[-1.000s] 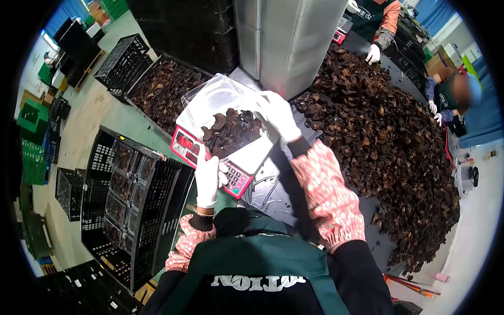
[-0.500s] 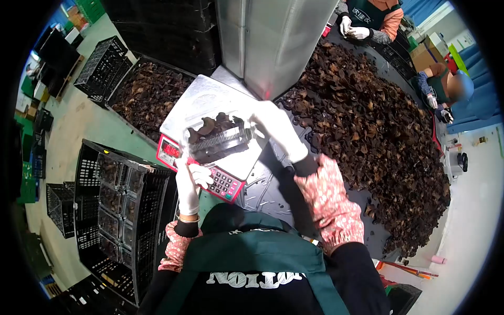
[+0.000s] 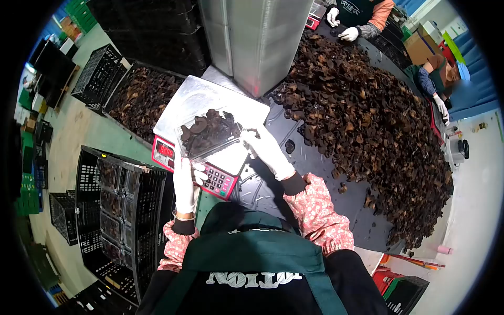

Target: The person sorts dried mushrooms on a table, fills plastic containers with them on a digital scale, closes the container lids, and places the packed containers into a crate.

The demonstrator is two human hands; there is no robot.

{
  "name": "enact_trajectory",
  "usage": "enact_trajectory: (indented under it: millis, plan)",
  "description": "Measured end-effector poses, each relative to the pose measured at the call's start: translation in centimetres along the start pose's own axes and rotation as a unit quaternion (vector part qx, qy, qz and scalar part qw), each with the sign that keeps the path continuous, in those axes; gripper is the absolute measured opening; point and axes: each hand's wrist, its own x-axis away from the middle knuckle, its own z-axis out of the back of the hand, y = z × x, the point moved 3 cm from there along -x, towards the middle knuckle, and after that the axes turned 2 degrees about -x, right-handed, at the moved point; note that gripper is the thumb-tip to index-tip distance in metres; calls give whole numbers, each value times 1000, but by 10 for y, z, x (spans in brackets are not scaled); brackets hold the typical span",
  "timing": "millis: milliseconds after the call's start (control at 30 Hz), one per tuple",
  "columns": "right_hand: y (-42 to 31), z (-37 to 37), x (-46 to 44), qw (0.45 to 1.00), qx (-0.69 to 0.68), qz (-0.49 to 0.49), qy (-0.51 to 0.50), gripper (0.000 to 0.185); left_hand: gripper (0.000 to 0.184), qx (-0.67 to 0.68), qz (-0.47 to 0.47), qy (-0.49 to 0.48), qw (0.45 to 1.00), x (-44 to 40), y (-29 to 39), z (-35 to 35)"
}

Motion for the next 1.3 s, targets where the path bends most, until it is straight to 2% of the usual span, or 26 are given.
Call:
enact_trajectory:
  millis: [67,100,167,233,300,333,367,467,500,567,633,700,767,833,867,900,967,1067,1100,1167,1233,1300]
  plan:
    - [0,-4,3,994,-111,15,-14,28,58,26,-23,-29,999,1,-2,-2]
    - [-1,-2,4,994,-110,16,-19,28,58,27,-25,-25,999,1,-3,-2]
    - [1,2,6,995,-64,-45,-64,30,58,51,-35,-29,998,2,-4,-3]
    - [-1,10,7,995,-51,-51,-65,31,58,68,-39,-31,996,4,-3,-2]
    - [-2,12,7,971,-91,-142,-171,32,57,97,-37,-46,994,4,-1,-3]
    - [2,8,5,965,-147,-123,-180,34,56,103,-38,-39,993,5,0,-5]
    - [7,6,3,964,-146,-122,-186,34,56,103,-41,-34,993,4,-1,-6]
    - [11,4,3,983,-115,-28,-141,28,54,85,-72,-3,994,4,-1,-11]
    - [14,0,7,982,-118,-27,-142,28,54,82,-73,-3,994,5,0,-12]
    - [12,-8,16,982,-169,-33,-70,26,52,74,-96,9,993,3,-1,-10]
    - [18,-14,21,982,-178,-13,-59,27,53,37,-91,20,995,2,2,-6]
    - [18,-11,30,974,-192,38,-112,26,59,64,-50,-3,997,-2,10,-3]
    - [11,-5,42,967,-187,16,-172,26,65,92,-36,-20,995,1,10,11]
    - [4,11,58,970,-194,-66,-133,27,70,105,-15,39,994,16,9,35]
    - [11,22,60,976,-186,-43,-102,28,71,90,-11,79,993,26,8,51]
    - [18,35,61,981,-177,-22,-71,29,64,102,-48,115,987,41,4,65]
    - [19,56,63,990,-142,-6,-14,29,52,98,-40,170,980,68,-10,95]
    - [4,71,36,996,-91,12,22,28,36,112,27,224,968,102,-38,110]
    - [-5,69,25,996,-66,49,28,28,35,116,52,233,964,110,-47,103]
    - [-19,56,-7,989,-23,141,41,28,34,146,96,162,971,113,-69,89]
    - [-19,39,-48,957,75,278,13,29,35,125,80,81,986,112,-77,59]
    - [-24,2,-70,948,187,243,85,33,40,155,12,-22,988,101,-74,30]
